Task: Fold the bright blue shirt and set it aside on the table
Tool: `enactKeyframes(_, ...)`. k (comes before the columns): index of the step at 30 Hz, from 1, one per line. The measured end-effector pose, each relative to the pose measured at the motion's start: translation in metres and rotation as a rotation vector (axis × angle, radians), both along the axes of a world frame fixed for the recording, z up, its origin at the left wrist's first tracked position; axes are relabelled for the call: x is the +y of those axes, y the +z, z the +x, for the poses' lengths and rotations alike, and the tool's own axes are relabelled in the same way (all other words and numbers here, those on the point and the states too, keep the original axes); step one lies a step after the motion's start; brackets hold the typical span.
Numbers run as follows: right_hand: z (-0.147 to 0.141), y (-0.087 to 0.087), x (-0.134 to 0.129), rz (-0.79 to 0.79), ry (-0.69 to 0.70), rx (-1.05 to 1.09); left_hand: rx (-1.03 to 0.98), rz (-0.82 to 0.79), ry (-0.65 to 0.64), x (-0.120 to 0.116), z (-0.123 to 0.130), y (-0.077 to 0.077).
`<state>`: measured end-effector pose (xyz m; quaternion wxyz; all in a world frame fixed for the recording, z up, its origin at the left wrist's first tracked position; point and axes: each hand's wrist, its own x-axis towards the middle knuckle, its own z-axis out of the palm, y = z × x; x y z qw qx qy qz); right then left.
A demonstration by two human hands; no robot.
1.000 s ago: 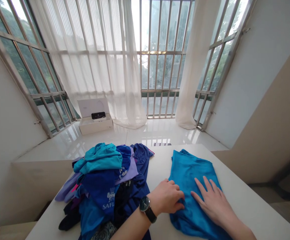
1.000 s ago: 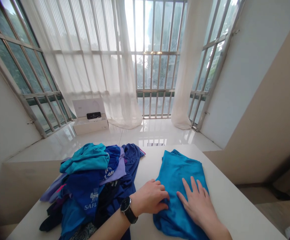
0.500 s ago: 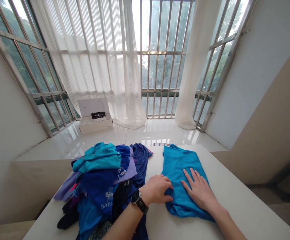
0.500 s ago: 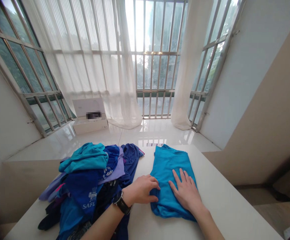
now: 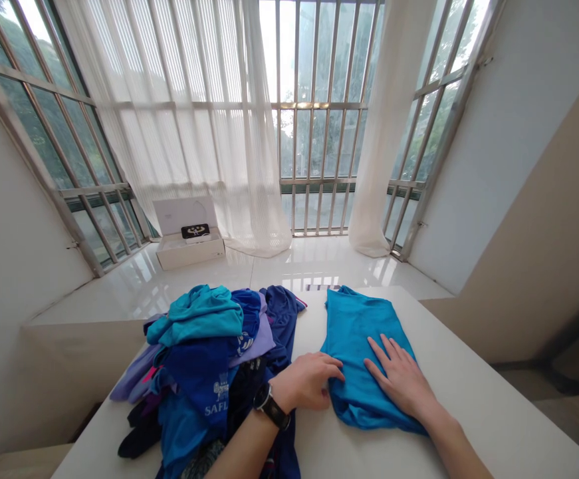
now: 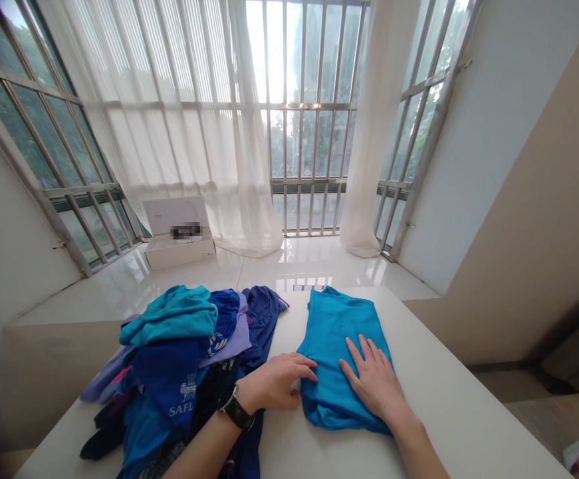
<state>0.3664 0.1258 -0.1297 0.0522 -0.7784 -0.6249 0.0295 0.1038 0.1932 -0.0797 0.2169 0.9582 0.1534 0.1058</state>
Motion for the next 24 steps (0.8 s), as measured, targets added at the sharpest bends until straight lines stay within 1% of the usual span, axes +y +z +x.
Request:
enactKeyframes(4,0.0,0.001,-0.002,0.018,0.003,0.002,-0.055,0.024,0.05,-0.001,0.001,0.001)
enactKeyframes(7,0.001,0.0,-0.002,0.048,0.005,0.028,-0.098,-0.008,0.045,0.0,0.001,0.001)
enactKeyframes(10,0.003,0.002,-0.003,0.128,0.033,0.081,-0.139,-0.051,0.036,0.001,0.0,0.001)
enactKeyframes(12,0.001,0.009,-0.007,0.209,0.094,0.151,-0.17,-0.06,0.056,0.0,0.0,0.001)
enactKeyframes(14,-0.005,0.02,-0.014,0.251,0.181,0.266,-0.203,-0.059,0.107,-0.001,0.002,-0.001)
enactKeyframes(15,-0.011,0.027,-0.018,0.24,0.228,0.332,-0.217,-0.058,0.142,-0.002,0.003,-0.002)
enactKeyframes(18,-0.032,0.042,-0.031,0.137,0.36,0.467,-0.248,-0.049,0.265,-0.005,0.01,-0.006)
enactKeyframes(19,-0.039,0.044,-0.033,0.118,0.385,0.48,-0.251,-0.037,0.301,-0.006,0.013,-0.007)
enactKeyframes(21,-0.048,0.043,-0.034,0.129,0.404,0.497,-0.253,0.0,0.351,-0.009,0.017,-0.008)
enactKeyframes(24,-0.047,0.036,-0.026,0.19,0.404,0.602,-0.263,0.057,0.387,-0.011,0.019,-0.005)
